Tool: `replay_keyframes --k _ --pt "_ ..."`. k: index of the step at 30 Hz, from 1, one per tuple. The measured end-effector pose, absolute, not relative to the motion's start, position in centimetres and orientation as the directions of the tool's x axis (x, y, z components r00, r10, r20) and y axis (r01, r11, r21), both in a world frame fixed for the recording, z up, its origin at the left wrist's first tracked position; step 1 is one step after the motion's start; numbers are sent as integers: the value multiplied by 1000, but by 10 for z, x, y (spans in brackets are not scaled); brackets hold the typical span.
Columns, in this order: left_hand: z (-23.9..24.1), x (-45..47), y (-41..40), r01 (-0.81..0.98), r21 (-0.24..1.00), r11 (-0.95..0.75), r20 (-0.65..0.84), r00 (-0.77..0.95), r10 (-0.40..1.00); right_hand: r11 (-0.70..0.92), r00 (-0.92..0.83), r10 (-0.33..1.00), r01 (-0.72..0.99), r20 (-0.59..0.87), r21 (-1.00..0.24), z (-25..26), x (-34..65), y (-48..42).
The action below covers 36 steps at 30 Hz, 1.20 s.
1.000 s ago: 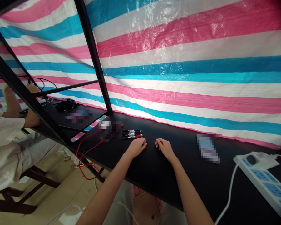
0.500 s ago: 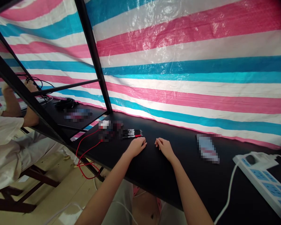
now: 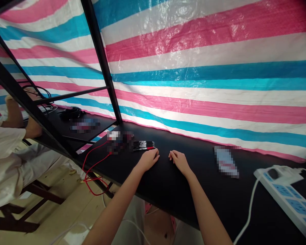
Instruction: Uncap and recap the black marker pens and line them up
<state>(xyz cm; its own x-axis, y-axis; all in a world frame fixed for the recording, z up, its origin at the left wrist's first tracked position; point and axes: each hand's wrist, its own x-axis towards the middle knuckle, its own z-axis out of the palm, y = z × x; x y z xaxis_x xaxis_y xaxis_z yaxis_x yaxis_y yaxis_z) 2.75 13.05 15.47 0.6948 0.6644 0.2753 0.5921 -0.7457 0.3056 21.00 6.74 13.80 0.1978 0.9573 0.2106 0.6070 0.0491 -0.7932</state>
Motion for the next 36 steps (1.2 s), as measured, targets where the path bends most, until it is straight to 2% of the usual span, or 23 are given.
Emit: replay_keyframes --k 6,11,18,25,36 --pt "158 23 134 698 306 -648 418 513 750 46 198 960 592 200 -805 138 210 68" --pt "157 19 139 819 184 -544 520 389 760 47 204 957 592 206 -804 138 209 67" --pt "144 14 142 952 34 -305 514 245 822 38 207 958 597 199 -802 139 208 66" --pt "143 12 145 924 24 -381 481 323 815 42 212 956 584 202 -811 138 209 66" --pt "150 17 144 803 85 -589 477 487 732 39 232 951 562 203 -826 141 208 65"
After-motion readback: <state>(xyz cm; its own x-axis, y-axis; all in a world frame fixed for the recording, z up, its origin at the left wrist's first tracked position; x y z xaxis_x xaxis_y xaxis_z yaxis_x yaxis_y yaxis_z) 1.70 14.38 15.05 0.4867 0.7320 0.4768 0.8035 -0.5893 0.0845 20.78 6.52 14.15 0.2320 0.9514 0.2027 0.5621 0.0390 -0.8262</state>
